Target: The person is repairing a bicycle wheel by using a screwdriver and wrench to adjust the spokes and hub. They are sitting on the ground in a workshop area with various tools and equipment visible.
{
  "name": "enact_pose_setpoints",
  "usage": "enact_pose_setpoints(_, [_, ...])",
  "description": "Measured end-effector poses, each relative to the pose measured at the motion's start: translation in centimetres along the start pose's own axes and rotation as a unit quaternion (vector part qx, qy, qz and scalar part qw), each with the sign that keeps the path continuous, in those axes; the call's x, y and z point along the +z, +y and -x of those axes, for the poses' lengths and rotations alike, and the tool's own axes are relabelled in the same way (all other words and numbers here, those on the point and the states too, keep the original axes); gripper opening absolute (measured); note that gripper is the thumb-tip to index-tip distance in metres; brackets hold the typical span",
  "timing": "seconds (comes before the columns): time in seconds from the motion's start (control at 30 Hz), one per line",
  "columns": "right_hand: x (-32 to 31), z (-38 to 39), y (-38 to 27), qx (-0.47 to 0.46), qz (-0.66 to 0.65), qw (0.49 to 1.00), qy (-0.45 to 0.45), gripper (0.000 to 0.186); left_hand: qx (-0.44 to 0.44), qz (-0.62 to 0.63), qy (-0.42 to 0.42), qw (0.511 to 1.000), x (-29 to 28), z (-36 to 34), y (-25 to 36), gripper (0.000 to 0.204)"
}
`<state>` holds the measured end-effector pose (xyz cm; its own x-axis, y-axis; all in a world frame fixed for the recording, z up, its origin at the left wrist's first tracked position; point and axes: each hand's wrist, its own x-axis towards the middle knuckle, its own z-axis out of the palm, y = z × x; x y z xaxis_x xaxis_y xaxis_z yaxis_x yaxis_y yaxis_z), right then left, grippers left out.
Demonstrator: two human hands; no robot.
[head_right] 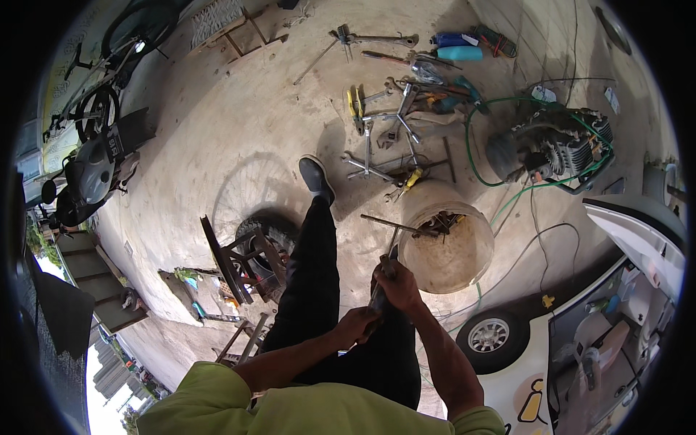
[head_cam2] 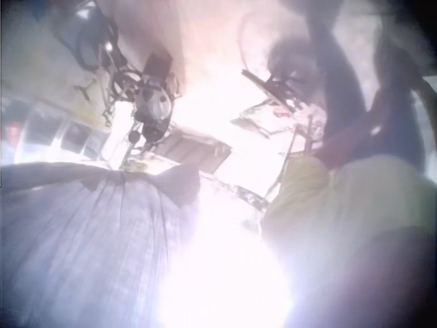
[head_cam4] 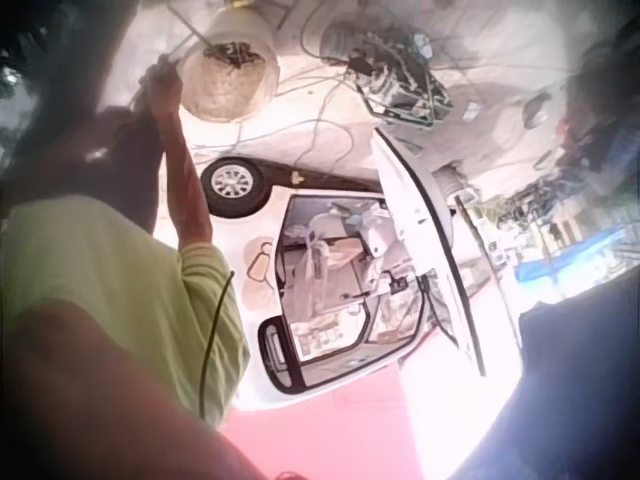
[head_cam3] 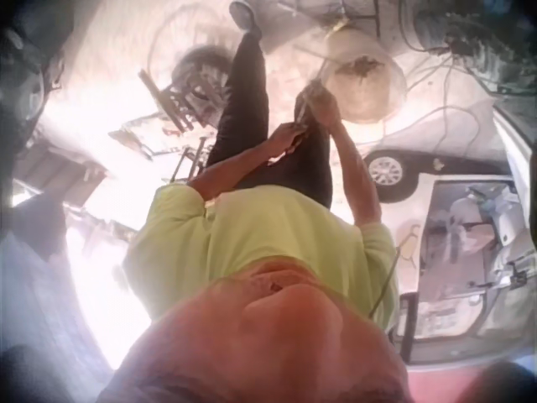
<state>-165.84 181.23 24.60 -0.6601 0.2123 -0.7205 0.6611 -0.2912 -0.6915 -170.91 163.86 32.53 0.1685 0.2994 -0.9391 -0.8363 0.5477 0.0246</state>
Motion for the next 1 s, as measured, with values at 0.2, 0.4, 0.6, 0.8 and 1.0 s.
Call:
enact_pose_setpoints(0.2, [0.3, 2.5, 0.3, -0.026, 0.088, 0.995, -0.043, 0.016, 0.04, 0.036, 0.011, 0.998, 0.8, 0.9, -4.3, 0.032])
enact_pose_setpoints(0.4, [1.4, 3.6, 1.3, -0.024, 0.107, 0.991, -0.075, 0.023, 0.026, 0.092, 0.0, 0.995, 0.4, 1.4, -6.5, 0.033])
enact_pose_setpoints(0.6, [4.1, 3.9, 1.7, 0.008, 0.134, 0.987, -0.09, 0.032, 0.005, 0.126, 0.004, 0.992, -2.2, 1.3, -8.8, 0.034])
enact_pose_setpoints(0.8, [8.1, 3.5, 2.0, 0.007, 0.204, 0.972, -0.118, 0.036, 0.03, 0.149, -0.009, 0.988, -5.4, 2.5, -10.8, 0.03])
enact_pose_setpoints(1.0, [12.9, 3.7, -0.6, 0.016, 0.103, 0.976, -0.192, 0.027, 0.069, 0.194, -0.025, 0.978, -8.6, 5.7, -10.5, 0.029])
